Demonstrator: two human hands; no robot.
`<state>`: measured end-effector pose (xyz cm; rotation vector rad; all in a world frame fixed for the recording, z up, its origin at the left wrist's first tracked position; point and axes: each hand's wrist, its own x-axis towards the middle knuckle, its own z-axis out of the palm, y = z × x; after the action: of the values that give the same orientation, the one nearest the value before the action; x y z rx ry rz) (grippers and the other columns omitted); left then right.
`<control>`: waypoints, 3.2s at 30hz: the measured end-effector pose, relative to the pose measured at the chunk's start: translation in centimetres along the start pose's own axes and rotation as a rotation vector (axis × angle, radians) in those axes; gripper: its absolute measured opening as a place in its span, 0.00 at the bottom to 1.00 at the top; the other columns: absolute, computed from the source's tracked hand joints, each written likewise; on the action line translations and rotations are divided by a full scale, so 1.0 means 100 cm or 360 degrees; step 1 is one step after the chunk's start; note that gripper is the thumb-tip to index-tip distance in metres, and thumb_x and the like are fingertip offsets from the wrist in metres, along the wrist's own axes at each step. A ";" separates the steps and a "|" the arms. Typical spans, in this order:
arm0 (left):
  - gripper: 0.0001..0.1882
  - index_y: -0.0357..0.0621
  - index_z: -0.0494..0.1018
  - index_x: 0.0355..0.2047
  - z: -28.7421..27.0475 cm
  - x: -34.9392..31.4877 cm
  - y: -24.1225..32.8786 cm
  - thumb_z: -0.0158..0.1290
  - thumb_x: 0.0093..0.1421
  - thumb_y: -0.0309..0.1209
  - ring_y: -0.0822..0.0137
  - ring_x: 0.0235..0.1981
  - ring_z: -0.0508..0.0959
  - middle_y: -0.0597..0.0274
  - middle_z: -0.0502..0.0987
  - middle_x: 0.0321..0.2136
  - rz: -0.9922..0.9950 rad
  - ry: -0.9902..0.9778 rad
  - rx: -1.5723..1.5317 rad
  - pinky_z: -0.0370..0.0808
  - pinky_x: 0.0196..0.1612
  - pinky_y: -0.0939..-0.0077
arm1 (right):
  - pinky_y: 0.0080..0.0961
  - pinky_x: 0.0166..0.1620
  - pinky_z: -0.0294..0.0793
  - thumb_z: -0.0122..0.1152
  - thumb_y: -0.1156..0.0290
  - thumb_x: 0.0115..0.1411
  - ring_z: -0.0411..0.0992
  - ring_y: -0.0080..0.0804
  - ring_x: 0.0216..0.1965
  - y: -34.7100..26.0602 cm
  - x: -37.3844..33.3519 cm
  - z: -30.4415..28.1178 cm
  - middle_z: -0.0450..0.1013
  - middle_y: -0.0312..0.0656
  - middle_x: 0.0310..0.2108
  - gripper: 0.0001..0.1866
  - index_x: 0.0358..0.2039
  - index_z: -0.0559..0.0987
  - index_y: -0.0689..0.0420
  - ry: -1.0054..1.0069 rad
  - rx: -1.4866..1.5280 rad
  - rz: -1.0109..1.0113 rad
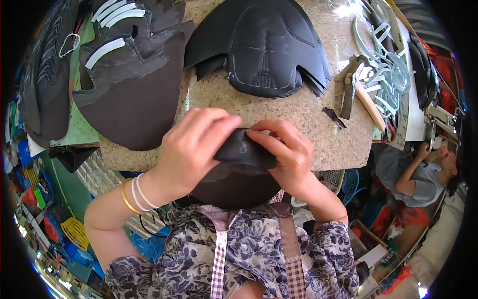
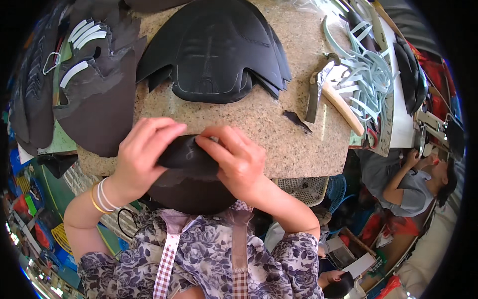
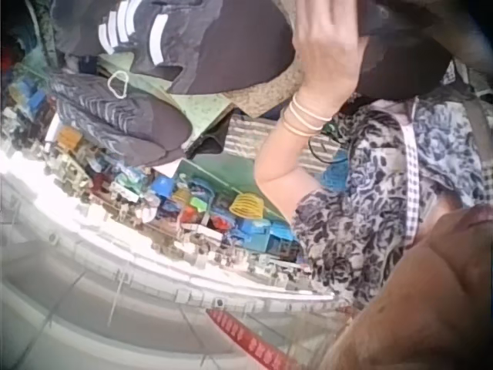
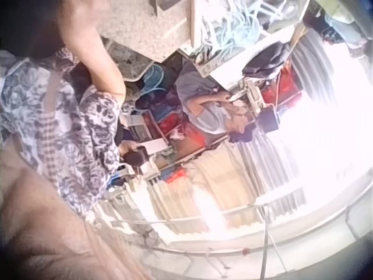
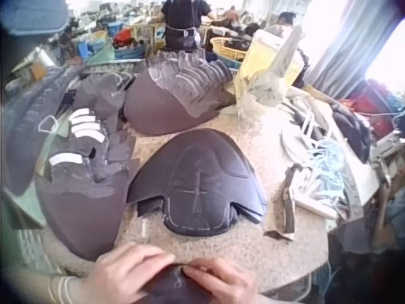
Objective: The person peels adhesive tape from a bundle and applies it to the edges of shoe upper components by hand.
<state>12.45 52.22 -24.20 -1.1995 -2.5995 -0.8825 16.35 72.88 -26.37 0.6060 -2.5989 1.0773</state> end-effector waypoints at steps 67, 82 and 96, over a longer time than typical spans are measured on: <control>0.17 0.35 0.78 0.36 -0.017 -0.014 -0.034 0.60 0.43 0.26 0.58 0.34 0.77 0.54 0.78 0.35 -0.0089 -0.0107 -0.0328 0.75 0.35 0.69 | 0.21 0.31 0.75 0.59 0.77 0.35 0.72 0.28 0.35 0.004 0.016 0.000 0.76 0.36 0.41 0.21 0.35 0.82 0.59 -0.0101 -0.0088 -0.0254; 0.23 0.35 0.72 0.51 -0.035 -0.036 0.006 0.45 0.54 0.28 0.60 0.57 0.70 0.54 0.73 0.54 0.0024 -0.0577 0.0574 0.63 0.60 0.52 | 0.41 0.69 0.46 0.58 0.57 0.52 0.50 0.42 0.69 -0.024 0.028 -0.022 0.57 0.51 0.65 0.40 0.61 0.62 0.68 -0.1024 -0.0219 -0.0348; 0.15 0.41 0.74 0.46 -0.106 0.018 -0.175 0.56 0.57 0.27 0.58 0.49 0.68 0.61 0.72 0.49 -0.0245 0.0243 0.0717 0.64 0.55 0.67 | 0.23 0.32 0.73 0.71 0.69 0.50 0.76 0.30 0.26 -0.010 0.092 -0.062 0.78 0.40 0.26 0.17 0.39 0.80 0.61 0.0344 0.0206 0.0629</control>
<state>-2.79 38.49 -22.83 -0.7892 -2.5930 -0.3558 9.26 74.18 -17.86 -0.0103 -2.5276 1.3491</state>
